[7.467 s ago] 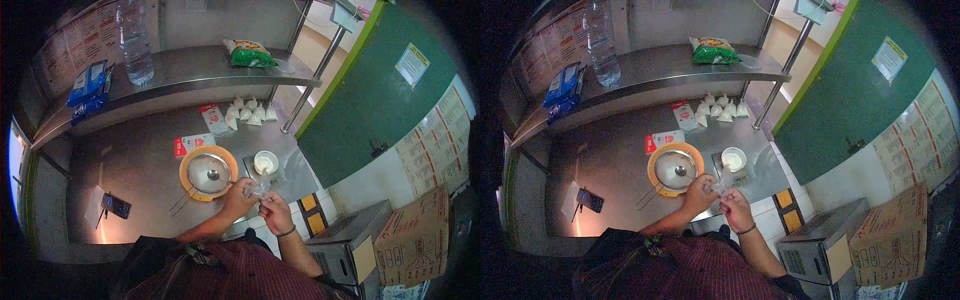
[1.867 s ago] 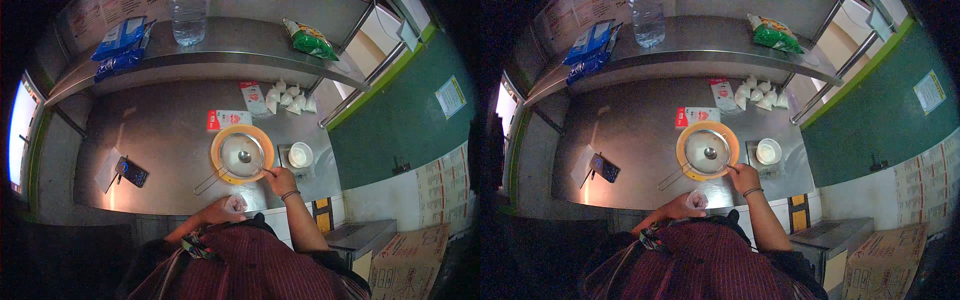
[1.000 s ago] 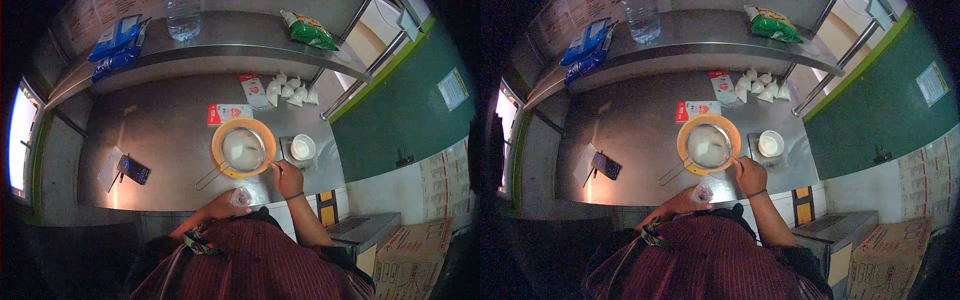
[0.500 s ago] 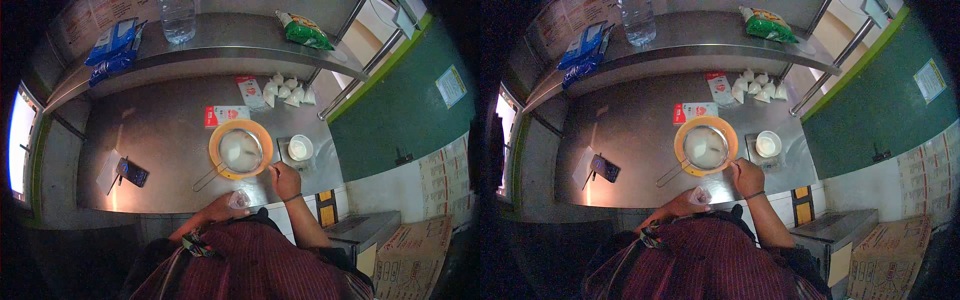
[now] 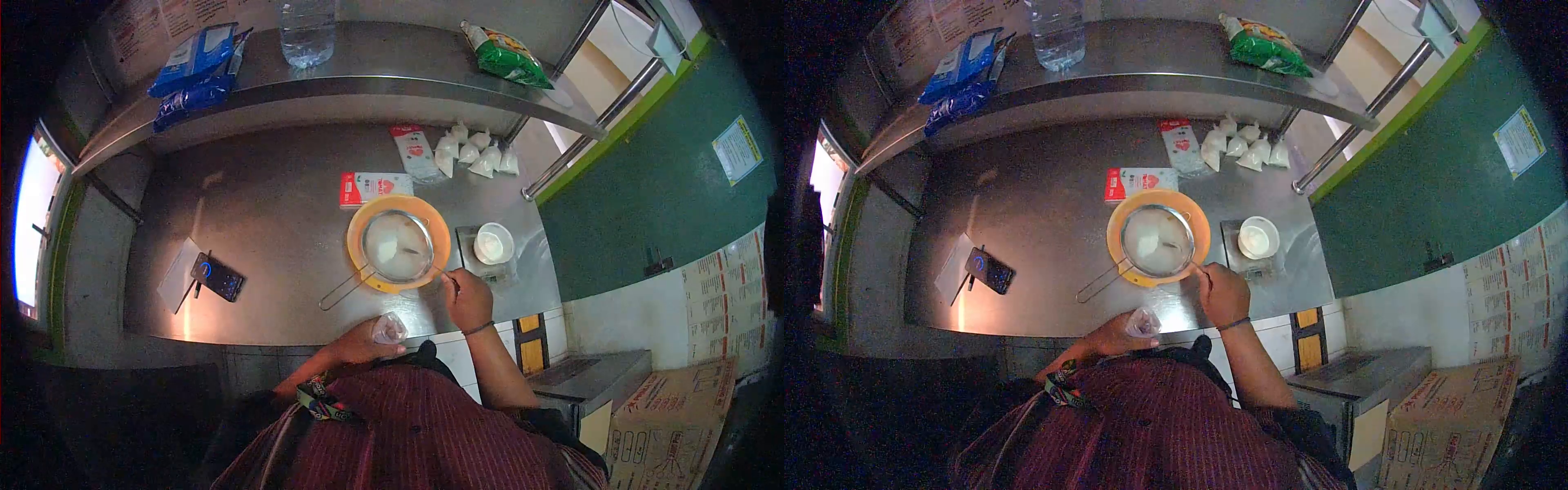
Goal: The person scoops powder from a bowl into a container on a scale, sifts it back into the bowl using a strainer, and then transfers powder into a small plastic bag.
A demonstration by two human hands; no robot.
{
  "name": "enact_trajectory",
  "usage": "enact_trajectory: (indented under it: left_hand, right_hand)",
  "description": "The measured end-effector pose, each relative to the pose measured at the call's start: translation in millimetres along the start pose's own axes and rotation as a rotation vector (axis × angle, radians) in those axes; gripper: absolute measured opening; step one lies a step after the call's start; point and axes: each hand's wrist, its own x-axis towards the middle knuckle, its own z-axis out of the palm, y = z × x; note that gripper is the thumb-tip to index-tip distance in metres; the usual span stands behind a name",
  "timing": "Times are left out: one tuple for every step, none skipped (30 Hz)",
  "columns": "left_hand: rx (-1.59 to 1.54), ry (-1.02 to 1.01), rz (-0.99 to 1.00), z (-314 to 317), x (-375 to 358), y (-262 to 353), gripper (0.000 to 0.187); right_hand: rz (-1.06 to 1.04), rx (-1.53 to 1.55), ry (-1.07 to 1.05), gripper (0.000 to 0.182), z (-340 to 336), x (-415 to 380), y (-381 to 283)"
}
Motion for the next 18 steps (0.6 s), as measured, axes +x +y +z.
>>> enact_trajectory:
  left_hand:
    - [-0.012, 0.003, 0.013, 0.4, -0.9, -2.0, 0.053]
    - [-0.011, -0.003, 0.014, 0.7, -1.3, -3.7, 0.053]
    - [-0.005, 0.000, 0.012, 0.6, -0.6, -5.1, 0.049]
    - [0.000, 0.008, 0.012, 0.3, 0.2, -2.6, 0.045]
    - [-0.001, 0.009, 0.014, 0.2, -0.5, -0.6, 0.045]
    - [-0.011, 0.019, -0.024, 0.3, -2.1, 1.3, 0.044]
    - [-0.019, 0.028, -0.062, 0.5, -2.5, 3.6, 0.044]
    - [-0.017, 0.023, -0.060, 0.6, -0.8, 1.6, 0.044]
    - [-0.031, 0.021, -0.023, 0.9, 1.1, -1.3, 0.048]
    - [-0.045, 0.016, 0.012, 1.7, 2.4, -4.7, 0.052]
    - [-0.043, 0.006, 0.014, 2.9, 3.1, -6.5, 0.052]
    - [-0.071, 0.006, -0.011, 3.8, 3.9, -8.2, 0.054]
    - [-0.099, 0.005, -0.037, 4.7, 5.5, -9.6, 0.055]
    - [-0.094, -0.007, -0.035, 6.0, 8.1, -10.6, 0.055]
    - [-0.052, 0.000, -0.027, 7.5, 11.1, -11.3, 0.055]
    - [-0.010, 0.008, -0.018, 9.3, 14.7, -11.5, 0.054]
    - [-0.006, -0.002, -0.017, 11.2, 18.3, -11.3, 0.054]
    - [0.029, -0.003, -0.031, 13.0, 22.5, -10.8, 0.054]
  right_hand:
    - [0.004, -0.002, 0.002, 0.016, 0.5, -1.8, 0.0]
    - [-0.011, 0.020, 0.036, 0.016, 1.6, -3.3, 0.1]
    - [-0.028, 0.041, 0.070, 0.016, 1.9, -3.7, 0.3]
    - [-0.031, 0.038, 0.072, 0.016, 1.4, -3.1, -0.3]
    - [-0.022, 0.021, 0.057, 0.015, 1.1, -3.6, -1.5]
    - [-0.010, 0.003, 0.041, 0.014, 0.5, -4.9, -2.0]
    - [-0.008, 0.001, 0.043, 0.014, 1.2, -6.0, -0.1]
    - [-0.017, 0.107, 0.102, 0.014, 3.7, -6.4, 4.3]
    - [-0.028, 0.212, 0.163, 0.014, 6.5, -6.0, 9.7]
    - [-0.025, 0.207, 0.168, 0.014, 11.4, -6.5, 19.1]
    - [0.145, 0.379, 0.258, 0.018, 14.8, -6.8, 28.8]
    - [0.315, 0.550, 0.350, 0.022, 17.0, -9.0, 38.9]
    - [0.359, 0.858, 0.425, 0.025, 9.8, -5.7, 39.0]
    - [0.363, 0.852, 0.436, 0.025, 0.1, -2.0, 41.2]
    - [0.454, 1.015, 0.520, 0.025, -12.4, 1.5, 45.2]
    - [0.542, 1.178, 0.604, 0.025, -23.3, 2.5, 52.1]
    - [0.563, 1.219, 0.624, 0.027, -30.3, 0.1, 67.9]
    - [0.565, 1.216, 0.632, 0.027, -34.8, -1.1, 82.7]
